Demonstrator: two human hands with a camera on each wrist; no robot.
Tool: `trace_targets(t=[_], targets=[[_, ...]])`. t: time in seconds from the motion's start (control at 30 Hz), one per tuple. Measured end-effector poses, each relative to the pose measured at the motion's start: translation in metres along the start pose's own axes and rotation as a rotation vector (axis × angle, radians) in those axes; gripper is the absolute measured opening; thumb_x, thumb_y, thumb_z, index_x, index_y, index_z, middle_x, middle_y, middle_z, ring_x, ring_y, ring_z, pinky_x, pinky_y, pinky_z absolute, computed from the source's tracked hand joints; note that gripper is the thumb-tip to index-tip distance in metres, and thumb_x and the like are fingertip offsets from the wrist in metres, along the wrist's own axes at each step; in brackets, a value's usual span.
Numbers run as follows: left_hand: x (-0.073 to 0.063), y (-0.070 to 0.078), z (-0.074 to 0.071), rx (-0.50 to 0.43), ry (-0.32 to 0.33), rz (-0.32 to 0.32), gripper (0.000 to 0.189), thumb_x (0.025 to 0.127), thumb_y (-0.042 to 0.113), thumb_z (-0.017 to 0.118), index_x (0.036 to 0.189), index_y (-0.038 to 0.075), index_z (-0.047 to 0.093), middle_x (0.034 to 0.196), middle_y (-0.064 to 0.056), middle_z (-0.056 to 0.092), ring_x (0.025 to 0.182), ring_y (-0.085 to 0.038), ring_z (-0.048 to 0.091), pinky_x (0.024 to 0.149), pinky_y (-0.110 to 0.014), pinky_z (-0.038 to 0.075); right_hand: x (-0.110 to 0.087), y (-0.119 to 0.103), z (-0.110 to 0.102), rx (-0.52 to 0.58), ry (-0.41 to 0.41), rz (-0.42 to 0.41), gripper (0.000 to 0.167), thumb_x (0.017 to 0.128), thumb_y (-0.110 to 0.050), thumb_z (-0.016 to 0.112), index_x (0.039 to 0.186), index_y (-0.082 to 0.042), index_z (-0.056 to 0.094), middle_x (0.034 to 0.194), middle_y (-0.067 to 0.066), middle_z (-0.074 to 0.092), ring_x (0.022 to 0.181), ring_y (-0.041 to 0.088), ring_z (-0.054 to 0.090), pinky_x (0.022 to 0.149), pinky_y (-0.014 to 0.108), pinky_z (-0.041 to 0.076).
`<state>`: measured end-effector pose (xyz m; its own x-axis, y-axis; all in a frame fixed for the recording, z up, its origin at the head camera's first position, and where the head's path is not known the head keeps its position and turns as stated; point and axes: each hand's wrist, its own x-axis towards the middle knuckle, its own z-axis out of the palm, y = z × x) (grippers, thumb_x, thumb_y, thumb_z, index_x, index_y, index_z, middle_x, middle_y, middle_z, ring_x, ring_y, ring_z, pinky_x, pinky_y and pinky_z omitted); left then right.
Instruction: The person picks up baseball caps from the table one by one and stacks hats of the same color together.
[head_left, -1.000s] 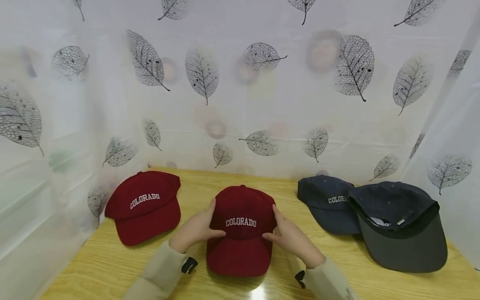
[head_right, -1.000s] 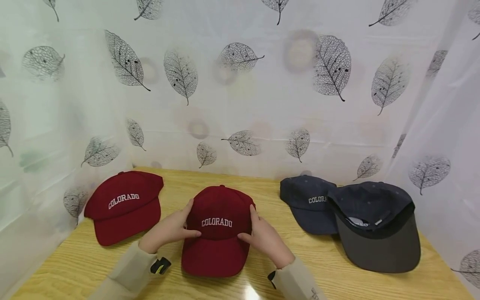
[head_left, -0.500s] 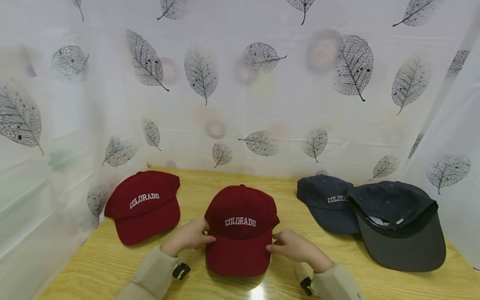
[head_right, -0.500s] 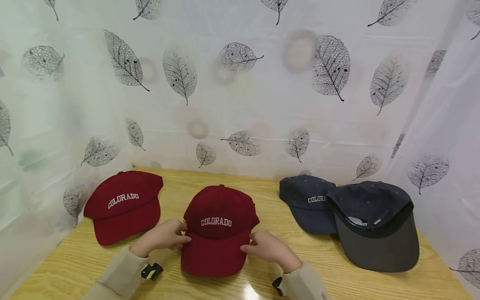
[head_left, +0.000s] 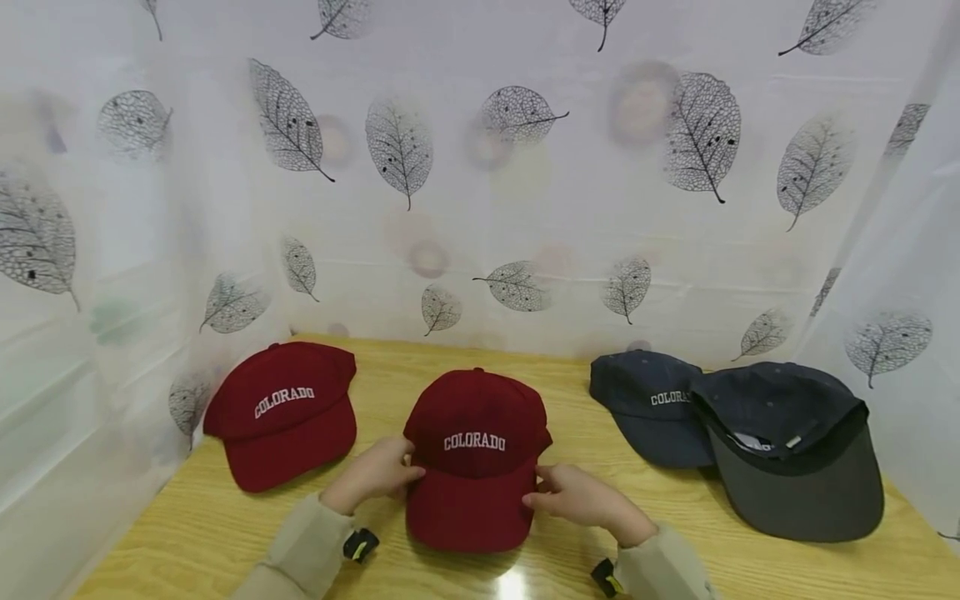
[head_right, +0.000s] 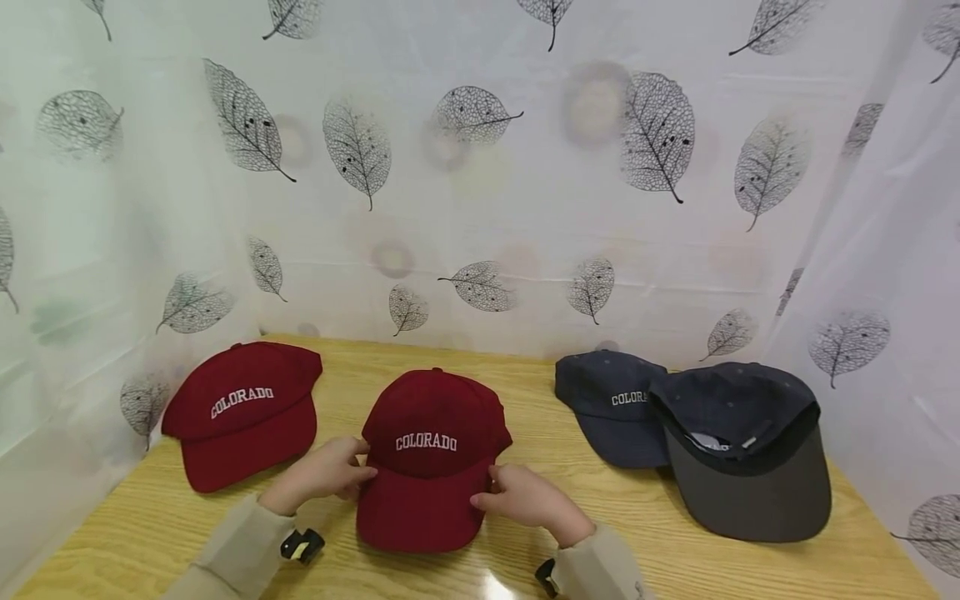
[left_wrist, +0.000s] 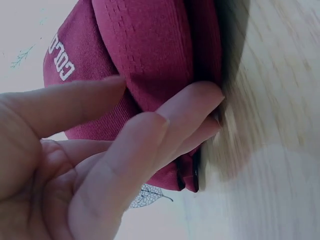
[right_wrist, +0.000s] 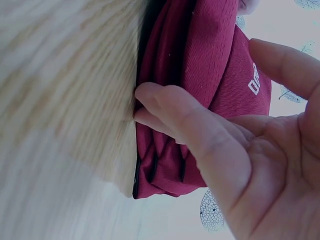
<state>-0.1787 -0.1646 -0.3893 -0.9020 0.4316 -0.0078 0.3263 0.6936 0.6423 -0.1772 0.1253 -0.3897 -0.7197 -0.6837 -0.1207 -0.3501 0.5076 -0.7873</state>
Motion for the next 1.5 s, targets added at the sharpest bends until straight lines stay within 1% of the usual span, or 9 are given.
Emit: trace_targets(t=[0.17, 0.3, 0.43, 0.6, 0.8, 1.0, 1.13, 1.3, 1.5], targets=[[-0.003, 0.0, -0.005, -0.039, -0.01, -0.037, 0.009, 0.077, 0.005, 0.065, 0.077, -0.001, 0.058, 0.059, -0.001, 0.052, 0.047, -0.011, 0.047, 0.043, -0.024, 0.038, 0.004, -0.002, 0.001, 0.04, -0.031, -0.008, 0.049, 0.088, -0.019, 0.054, 0.119, 0.016, 0.042, 0.099, 0.016, 0.062, 0.09, 0.022, 0.059, 0.068, 0.027, 0.046], [-0.004, -0.002, -0.009, -0.077, -0.028, -0.09, 0.011, 0.077, 0.005, 0.065, 0.08, -0.003, 0.059, 0.056, -0.004, 0.054, 0.045, -0.015, 0.052, 0.042, -0.024, 0.041, 0.007, -0.003, 0.002, 0.068, -0.045, 0.007, 0.05, 0.089, -0.019, 0.053, 0.121, 0.017, 0.04, 0.102, 0.017, 0.06, 0.089, 0.022, 0.059, 0.068, 0.028, 0.046], [-0.004, -0.004, -0.01, -0.08, -0.022, -0.119, 0.013, 0.077, 0.006, 0.065, 0.082, -0.004, 0.059, 0.055, -0.005, 0.055, 0.045, -0.016, 0.054, 0.042, -0.025, 0.042, 0.01, -0.004, 0.002, 0.072, -0.041, 0.003, 0.05, 0.089, -0.019, 0.052, 0.122, 0.017, 0.039, 0.103, 0.018, 0.06, 0.091, 0.023, 0.059, 0.07, 0.03, 0.047], [-0.002, -0.007, -0.009, -0.092, -0.008, -0.13, 0.011, 0.078, 0.005, 0.064, 0.083, -0.003, 0.059, 0.057, -0.004, 0.054, 0.044, -0.014, 0.052, 0.043, -0.026, 0.042, 0.013, -0.004, 0.001, 0.064, -0.028, 0.004, 0.05, 0.09, -0.019, 0.051, 0.122, 0.016, 0.039, 0.103, 0.018, 0.059, 0.094, 0.026, 0.058, 0.073, 0.032, 0.047], [-0.001, -0.008, -0.009, -0.076, 0.009, -0.115, 0.012, 0.079, 0.005, 0.064, 0.086, -0.003, 0.059, 0.054, -0.003, 0.053, 0.043, -0.013, 0.049, 0.042, -0.026, 0.041, 0.015, -0.005, 0.001, 0.073, -0.012, 0.051, 0.06, 0.089, -0.022, 0.052, 0.127, 0.019, 0.029, 0.108, 0.024, 0.055, 0.097, 0.029, 0.056, 0.076, 0.037, 0.046], [0.0, -0.01, -0.009, -0.057, 0.02, -0.109, 0.009, 0.08, 0.005, 0.062, 0.086, -0.001, 0.059, 0.048, -0.001, 0.048, 0.039, -0.009, 0.042, 0.04, -0.025, 0.037, 0.019, -0.006, 0.003, 0.057, -0.004, 0.076, 0.062, 0.089, -0.023, 0.052, 0.128, 0.019, 0.027, 0.11, 0.024, 0.054, 0.09, 0.025, 0.058, 0.071, 0.035, 0.047], [0.001, -0.009, -0.009, -0.04, 0.04, -0.104, 0.015, 0.079, 0.005, 0.063, 0.089, -0.005, 0.06, 0.056, -0.002, 0.052, 0.041, -0.01, 0.045, 0.043, -0.025, 0.039, 0.02, -0.006, 0.003, 0.044, 0.0, 0.071, 0.062, 0.09, -0.023, 0.052, 0.127, 0.02, 0.027, 0.109, 0.025, 0.054, 0.087, 0.023, 0.058, 0.066, 0.032, 0.047], [0.002, -0.008, -0.009, -0.021, 0.062, -0.124, 0.023, 0.078, 0.005, 0.065, 0.094, -0.011, 0.059, 0.067, -0.005, 0.054, 0.047, -0.012, 0.05, 0.048, -0.025, 0.042, 0.02, -0.004, 0.004, 0.045, 0.003, 0.07, 0.062, 0.089, -0.022, 0.052, 0.126, 0.021, 0.027, 0.11, 0.026, 0.054, 0.092, 0.026, 0.057, 0.066, 0.032, 0.048], [0.003, -0.009, -0.008, 0.015, 0.065, -0.121, 0.029, 0.076, 0.007, 0.067, 0.096, -0.012, 0.058, 0.083, -0.015, 0.059, 0.053, -0.011, 0.053, 0.054, -0.027, 0.044, 0.021, -0.003, 0.005, 0.063, -0.006, 0.096, 0.063, 0.089, -0.023, 0.053, 0.128, 0.019, 0.027, 0.11, 0.024, 0.054, 0.095, 0.027, 0.056, 0.062, 0.033, 0.048]])
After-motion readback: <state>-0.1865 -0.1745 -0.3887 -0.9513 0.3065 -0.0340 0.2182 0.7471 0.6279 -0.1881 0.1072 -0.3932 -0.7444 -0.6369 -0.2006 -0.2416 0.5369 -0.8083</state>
